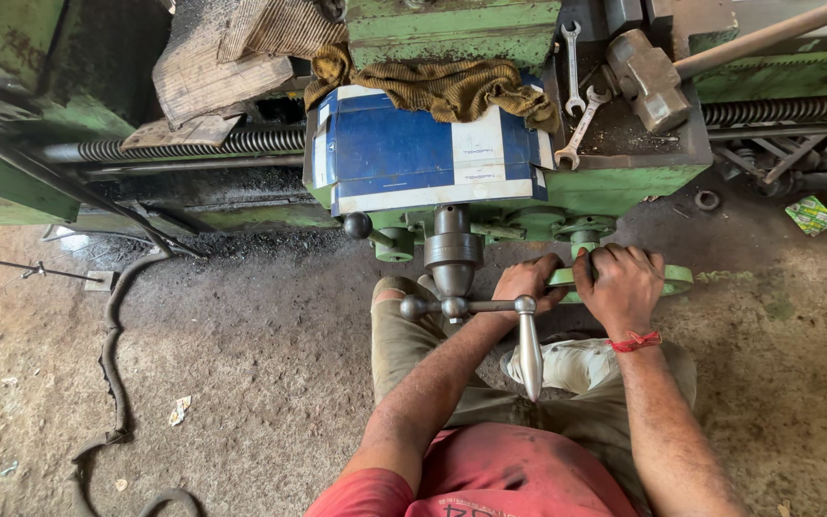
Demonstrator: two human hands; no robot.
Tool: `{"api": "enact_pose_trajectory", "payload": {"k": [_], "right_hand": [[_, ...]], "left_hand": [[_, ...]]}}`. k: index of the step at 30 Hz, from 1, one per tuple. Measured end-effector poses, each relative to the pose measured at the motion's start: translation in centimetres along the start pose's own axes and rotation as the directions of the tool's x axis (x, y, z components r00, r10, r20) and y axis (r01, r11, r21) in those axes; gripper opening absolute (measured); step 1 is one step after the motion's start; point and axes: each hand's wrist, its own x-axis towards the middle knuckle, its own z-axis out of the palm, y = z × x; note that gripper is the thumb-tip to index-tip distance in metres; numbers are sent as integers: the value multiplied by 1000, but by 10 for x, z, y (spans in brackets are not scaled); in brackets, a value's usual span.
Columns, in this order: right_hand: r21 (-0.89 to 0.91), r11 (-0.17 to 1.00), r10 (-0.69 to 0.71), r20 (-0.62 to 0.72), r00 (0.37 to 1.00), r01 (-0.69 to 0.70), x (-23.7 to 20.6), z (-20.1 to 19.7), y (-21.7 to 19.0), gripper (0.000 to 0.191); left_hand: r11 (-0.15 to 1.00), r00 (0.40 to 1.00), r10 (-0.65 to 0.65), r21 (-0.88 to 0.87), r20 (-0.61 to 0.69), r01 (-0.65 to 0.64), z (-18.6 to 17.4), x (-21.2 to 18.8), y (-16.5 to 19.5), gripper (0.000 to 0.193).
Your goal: The person sits in front of a metal lathe and repeatedly turns a green handwheel with both hands to adjust the machine's carriage. The person maintains a steady grip and rotates the wheel back and forth over the duration of the clip.
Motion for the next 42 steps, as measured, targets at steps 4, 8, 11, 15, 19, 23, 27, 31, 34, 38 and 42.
{"api": "enact_pose_trajectory", "payload": {"k": [4, 8, 11, 15, 19, 23, 27, 31, 34, 38, 42], "right_hand": [[13, 1000, -3, -13, 1000, 3, 0, 0, -1, 24], [17, 1000, -1, -10, 1000, 1, 0, 0, -1, 25], [11, 1000, -9, -18, 1000, 10, 1, 0, -2, 24], [7, 1000, -9, -6, 1000, 9, 1, -1, -3, 25], [7, 1000, -6, -1, 1000, 6, 2, -1, -5, 26], [-1, 1000, -5, 8, 1000, 5, 3, 0, -6, 27], [4, 1000, -7, -2, 1000, 7, 4, 2, -7, 27], [3, 1000, -7, -4, 1000, 7, 3, 6, -7, 28], [6, 1000, -10, -1, 1000, 10, 3, 7, -7, 27], [9, 1000, -11, -10, 1000, 11, 3, 9, -9, 26], [18, 1000, -12, -13, 1000, 13, 4, 8, -11, 24]], "left_hand": [[1000, 1000, -9, 6, 3, 9, 2, 0, -2, 42], [1000, 1000, 11, 5, -19, -10, 3, 0, -4, 40], [1000, 1000, 18, 3, -25, -18, 4, -1, -6, 38], [1000, 999, 27, -13, -24, -28, 5, -2, -8, 39], [1000, 1000, 24, 8, -17, -23, 4, -2, -10, 44], [1000, 1000, -2, 22, -5, 3, 4, -1, -11, 45], [999, 1000, -11, 34, -14, 11, 3, -2, -11, 44], [999, 1000, -14, 33, -14, 14, 2, -3, -11, 45], [999, 1000, -13, 29, -21, 14, 1, -3, -12, 43], [999, 1000, -19, 41, -16, 19, 1, -3, -16, 43], [999, 999, -26, 45, -23, 27, 4, -3, -19, 42]]}}
